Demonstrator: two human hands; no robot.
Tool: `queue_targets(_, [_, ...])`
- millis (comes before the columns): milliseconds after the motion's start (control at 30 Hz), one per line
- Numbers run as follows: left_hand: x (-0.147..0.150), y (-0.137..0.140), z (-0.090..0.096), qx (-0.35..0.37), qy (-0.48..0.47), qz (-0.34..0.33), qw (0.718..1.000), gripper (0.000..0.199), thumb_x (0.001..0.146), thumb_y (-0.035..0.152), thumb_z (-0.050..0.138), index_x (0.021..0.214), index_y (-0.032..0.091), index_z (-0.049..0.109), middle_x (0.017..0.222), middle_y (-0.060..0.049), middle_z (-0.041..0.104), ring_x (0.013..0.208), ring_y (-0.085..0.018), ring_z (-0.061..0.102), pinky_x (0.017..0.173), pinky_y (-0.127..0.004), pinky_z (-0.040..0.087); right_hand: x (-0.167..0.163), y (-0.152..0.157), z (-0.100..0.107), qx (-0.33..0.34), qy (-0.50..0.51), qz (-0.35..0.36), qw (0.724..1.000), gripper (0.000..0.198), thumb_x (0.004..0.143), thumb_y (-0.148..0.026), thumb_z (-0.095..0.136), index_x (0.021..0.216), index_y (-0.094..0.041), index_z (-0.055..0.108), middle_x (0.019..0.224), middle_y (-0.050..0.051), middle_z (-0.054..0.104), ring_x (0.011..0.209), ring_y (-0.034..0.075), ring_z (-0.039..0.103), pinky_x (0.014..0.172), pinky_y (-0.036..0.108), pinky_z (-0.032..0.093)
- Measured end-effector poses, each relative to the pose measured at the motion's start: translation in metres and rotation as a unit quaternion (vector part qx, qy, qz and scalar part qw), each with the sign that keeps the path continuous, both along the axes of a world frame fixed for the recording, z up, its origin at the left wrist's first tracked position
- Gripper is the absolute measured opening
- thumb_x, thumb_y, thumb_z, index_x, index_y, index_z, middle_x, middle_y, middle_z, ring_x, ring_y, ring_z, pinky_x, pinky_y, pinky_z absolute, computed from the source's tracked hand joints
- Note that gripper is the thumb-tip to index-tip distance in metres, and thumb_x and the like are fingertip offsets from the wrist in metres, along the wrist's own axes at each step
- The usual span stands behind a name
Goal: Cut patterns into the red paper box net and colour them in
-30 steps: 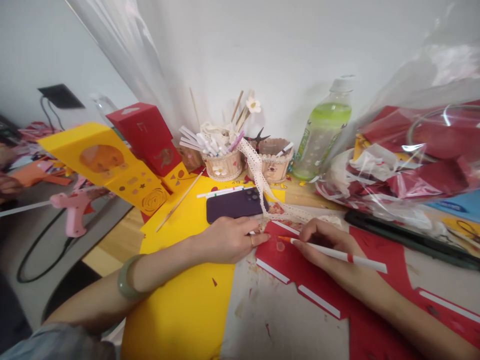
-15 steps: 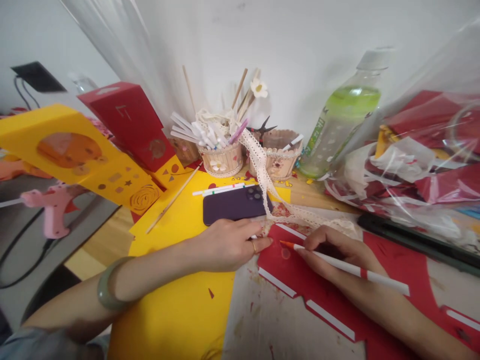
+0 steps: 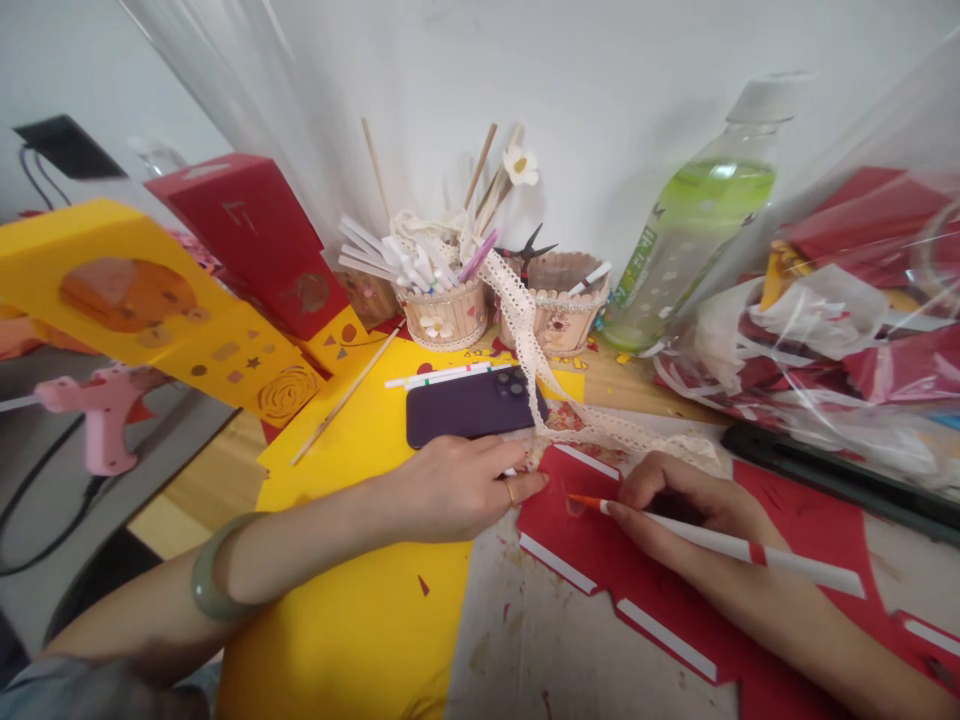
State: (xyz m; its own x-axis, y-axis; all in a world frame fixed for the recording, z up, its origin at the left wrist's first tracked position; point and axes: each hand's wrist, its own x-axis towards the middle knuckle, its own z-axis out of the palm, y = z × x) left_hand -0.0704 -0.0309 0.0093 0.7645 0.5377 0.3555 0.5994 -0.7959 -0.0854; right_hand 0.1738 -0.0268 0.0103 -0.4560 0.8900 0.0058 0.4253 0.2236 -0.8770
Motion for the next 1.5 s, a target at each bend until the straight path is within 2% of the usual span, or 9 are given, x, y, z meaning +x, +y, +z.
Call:
queue_targets(333, [0.0012, -0.0004, 0.0038, -0.002, 0.001, 0.001, 1.0, 0.025, 0.097, 0.022, 0.033, 0.1, 0.019, 0.058, 0.079, 0.0, 0.058, 0.063, -0.011, 0.052, 0.046, -0.021, 0.029, -0.0035, 0.0001, -0.002, 0.023, -0.001, -0.032, 0.999, 0.019, 0.084, -0.039, 0.057, 0.074, -0.023, 0.052, 0.07, -0.002, 0.055, 0.061, 0.013, 0.049, 0.052, 0.024, 0.038])
queue_targets(867, [0.0021, -0.0005, 0.0046, 0.007, 0.009, 0.008, 1.0, 0.029, 0.098, 0.024, 0.031, 0.099, 0.02, 0.06, 0.079, 0.0, 0.059, 0.064, -0.01, 0.054, 0.047, -0.019, 0.033, -0.0026, 0.0009, -0.0019, 0.025, -0.016, -0.023, 0.999, 0.019, 0.085, -0.039, 0.055, 0.074, -0.024, 0.052, 0.069, -0.003, 0.055, 0.061, 0.012, 0.048, 0.053, 0.024, 0.037])
queue_targets(1300, [0.0008, -0.0013, 0.0025, 0.001, 0.016, 0.009, 1.0, 0.025, 0.097, 0.023, 0.034, 0.101, 0.021, 0.059, 0.083, -0.001, 0.06, 0.065, -0.01, 0.055, 0.047, -0.02, 0.034, 0.0022, -0.001, -0.0045, -0.006, 0.019, -0.014, 1.0, 0.02, 0.084, -0.031, 0.054, 0.067, -0.023, 0.047, 0.067, -0.003, 0.051, 0.06, 0.013, 0.045, 0.053, 0.026, 0.035])
queue_targets(1500, [0.0018, -0.0008, 0.0034, 0.005, 0.002, 0.001, 1.0, 0.024, 0.097, 0.021, 0.035, 0.101, 0.019, 0.059, 0.081, 0.0, 0.06, 0.063, -0.011, 0.054, 0.047, -0.022, 0.032, 0.0009, -0.0004, 0.0003, 0.019, 0.041, -0.069, 0.997, 0.02, 0.082, -0.027, 0.055, 0.065, -0.023, 0.046, 0.064, -0.003, 0.051, 0.058, 0.013, 0.046, 0.05, 0.024, 0.035])
